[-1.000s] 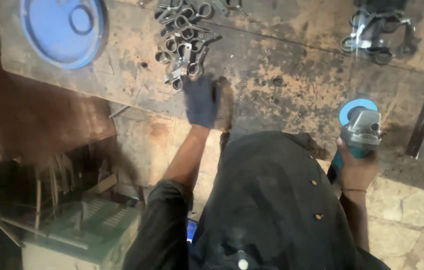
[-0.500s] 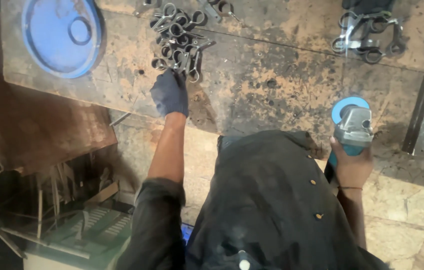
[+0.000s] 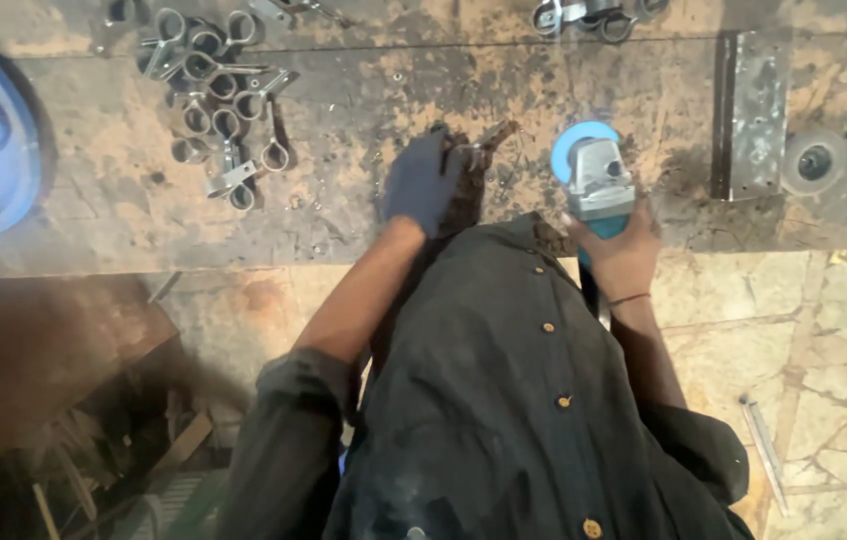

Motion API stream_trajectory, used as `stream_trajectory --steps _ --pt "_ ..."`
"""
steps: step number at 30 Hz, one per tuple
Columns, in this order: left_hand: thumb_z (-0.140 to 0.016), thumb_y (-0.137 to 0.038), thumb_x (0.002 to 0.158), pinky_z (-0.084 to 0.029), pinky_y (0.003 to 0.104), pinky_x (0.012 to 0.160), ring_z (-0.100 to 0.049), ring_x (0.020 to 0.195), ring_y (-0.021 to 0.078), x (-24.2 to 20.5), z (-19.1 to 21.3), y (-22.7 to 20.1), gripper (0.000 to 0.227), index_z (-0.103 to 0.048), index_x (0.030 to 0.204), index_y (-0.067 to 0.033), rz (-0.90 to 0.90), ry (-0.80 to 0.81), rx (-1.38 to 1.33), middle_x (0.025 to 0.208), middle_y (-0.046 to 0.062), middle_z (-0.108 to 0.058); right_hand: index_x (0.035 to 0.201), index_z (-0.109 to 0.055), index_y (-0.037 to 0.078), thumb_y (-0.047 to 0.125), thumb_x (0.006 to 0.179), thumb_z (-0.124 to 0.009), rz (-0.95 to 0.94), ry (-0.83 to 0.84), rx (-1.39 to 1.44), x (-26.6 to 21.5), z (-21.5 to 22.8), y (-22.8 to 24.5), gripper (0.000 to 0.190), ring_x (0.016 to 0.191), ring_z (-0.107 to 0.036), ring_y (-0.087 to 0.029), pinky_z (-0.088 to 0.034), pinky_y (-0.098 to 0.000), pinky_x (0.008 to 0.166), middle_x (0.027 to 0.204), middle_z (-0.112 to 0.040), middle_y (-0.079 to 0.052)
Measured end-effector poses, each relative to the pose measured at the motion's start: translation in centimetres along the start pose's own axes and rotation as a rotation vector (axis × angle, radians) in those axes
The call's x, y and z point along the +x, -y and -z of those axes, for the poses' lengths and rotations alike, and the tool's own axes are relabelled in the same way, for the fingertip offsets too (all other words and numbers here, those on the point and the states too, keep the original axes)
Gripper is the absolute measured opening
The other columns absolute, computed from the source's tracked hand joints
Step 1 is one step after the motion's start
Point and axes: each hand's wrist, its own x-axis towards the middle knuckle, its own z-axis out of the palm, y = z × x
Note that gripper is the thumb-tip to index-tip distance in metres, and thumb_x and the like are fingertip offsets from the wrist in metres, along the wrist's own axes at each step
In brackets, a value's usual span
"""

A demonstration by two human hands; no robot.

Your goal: Using a handheld angle grinder to smooth or polish small metal ring-shaped parts on a workbench.

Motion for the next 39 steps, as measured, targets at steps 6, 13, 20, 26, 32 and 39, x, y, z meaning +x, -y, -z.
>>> stream_trajectory --steps 6,13,20,26,32,39 --pt "-0.064 -0.032 0.095 -0.049 0.051 0.084 -0.064 0.099 0.0411 0.6 -3.3 -0.8 0.028 -0.067 0.113 -0.0115 -0.094 0.050 0.076 0.105 0.020 -0.068 0.129 -0.058 -0.004 0.048 0.076 -0.094 0.039 0.055 0.007 0.0 0.3 2.4 0.083 0.098 -0.071 -0.041 -0.056 -0.0479 0.082 0.108 -0.071 -0.026" --pt "-0.067 -0.037 0.091 -0.043 0.056 0.091 -0.062 0.097 0.0407 -0.2 -1.1 -2.9 0.034 -0.066 0.112 -0.0097 -0.164 0.099 0.183 0.103 0.020 -0.067 0.115 -0.059 -0.005 0.050 0.072 -0.095 -0.026 0.147 -0.092 0.4 0.7 4.7 0.079 0.094 -0.072 -0.042 -0.055 -0.0481 0.081 0.102 -0.072 -0.026" --pt "-0.062 -0.025 0.097 -0.040 0.058 0.103 -0.064 0.103 0.0349 0.8 -1.7 -3.0 0.021 -0.069 0.114 -0.0141 -0.308 0.283 0.218 0.103 0.013 -0.068 0.119 -0.059 -0.004 0.051 0.073 -0.092 -0.069 0.146 -0.054 0.9 0.5 3.9 0.079 0.096 -0.073 -0.041 -0.056 -0.0472 0.080 0.102 -0.073 -0.025" --pt "-0.065 -0.018 0.088 -0.044 0.050 0.099 -0.057 0.111 0.0444 0.1 -3.1 -1.7 0.021 -0.074 0.107 -0.0184 -0.533 0.122 0.253 0.105 0.010 -0.069 0.119 -0.058 -0.004 0.053 0.074 -0.092 -0.064 0.158 -0.077 1.0 0.7 4.4 0.080 0.096 -0.072 -0.043 -0.056 -0.0481 0.080 0.103 -0.072 -0.026" --pt "-0.064 -0.015 0.091 -0.045 0.049 0.100 -0.057 0.110 0.0409 0.9 -4.4 -0.3 0.021 -0.074 0.109 -0.0192 -0.525 0.189 0.207 0.112 0.011 -0.068 0.140 -0.057 -0.002 0.047 0.079 -0.092 0.169 0.135 -0.072 1.6 0.5 5.2 0.085 0.101 -0.069 -0.046 -0.055 -0.0495 0.083 0.113 -0.070 -0.027" --pt "-0.066 -0.016 0.083 -0.043 0.047 0.095 -0.055 0.109 0.0446 0.6 -3.6 -0.9 0.026 -0.074 0.108 -0.0182 -0.515 0.177 0.225 0.113 0.011 -0.067 0.140 -0.057 -0.001 0.052 0.073 -0.088 0.003 0.221 -0.086 2.9 0.5 7.9 0.091 0.097 -0.070 -0.045 -0.055 -0.0500 0.078 0.107 -0.073 -0.026"
